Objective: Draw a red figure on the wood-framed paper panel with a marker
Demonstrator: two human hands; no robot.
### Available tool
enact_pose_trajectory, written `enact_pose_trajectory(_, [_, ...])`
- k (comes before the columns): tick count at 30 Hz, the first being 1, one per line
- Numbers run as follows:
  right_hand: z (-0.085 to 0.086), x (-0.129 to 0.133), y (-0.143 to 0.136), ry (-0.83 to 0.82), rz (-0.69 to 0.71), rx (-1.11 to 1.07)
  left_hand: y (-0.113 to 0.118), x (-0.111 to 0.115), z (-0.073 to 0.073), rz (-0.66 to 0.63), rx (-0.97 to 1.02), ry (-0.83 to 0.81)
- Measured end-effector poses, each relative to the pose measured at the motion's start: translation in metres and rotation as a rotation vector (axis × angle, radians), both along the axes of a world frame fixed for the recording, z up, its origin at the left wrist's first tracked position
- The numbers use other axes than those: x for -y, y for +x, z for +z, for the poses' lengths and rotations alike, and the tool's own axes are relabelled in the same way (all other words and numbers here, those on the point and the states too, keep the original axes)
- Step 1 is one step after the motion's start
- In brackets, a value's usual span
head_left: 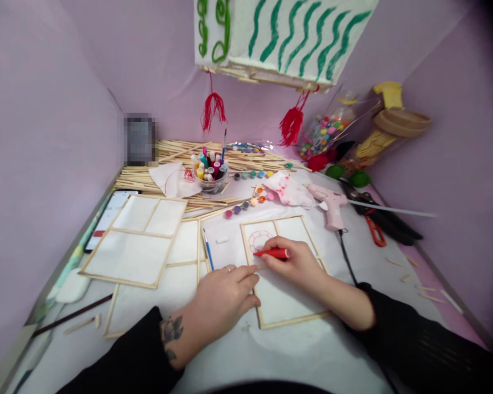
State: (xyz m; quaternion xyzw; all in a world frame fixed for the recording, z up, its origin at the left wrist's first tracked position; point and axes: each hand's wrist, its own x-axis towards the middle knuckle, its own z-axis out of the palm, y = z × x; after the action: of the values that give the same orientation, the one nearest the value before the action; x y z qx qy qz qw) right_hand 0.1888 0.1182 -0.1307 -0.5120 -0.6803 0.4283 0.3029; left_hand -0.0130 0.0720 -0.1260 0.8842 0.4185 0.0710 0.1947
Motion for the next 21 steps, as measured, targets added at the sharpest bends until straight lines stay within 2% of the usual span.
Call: enact_pose_trajectory(21, [0.0015,-0.0007,-0.0009,-0.022,-0.004,0.008,-0.0007,0.0005,-0.0008,0.000,-0.008,-0.002])
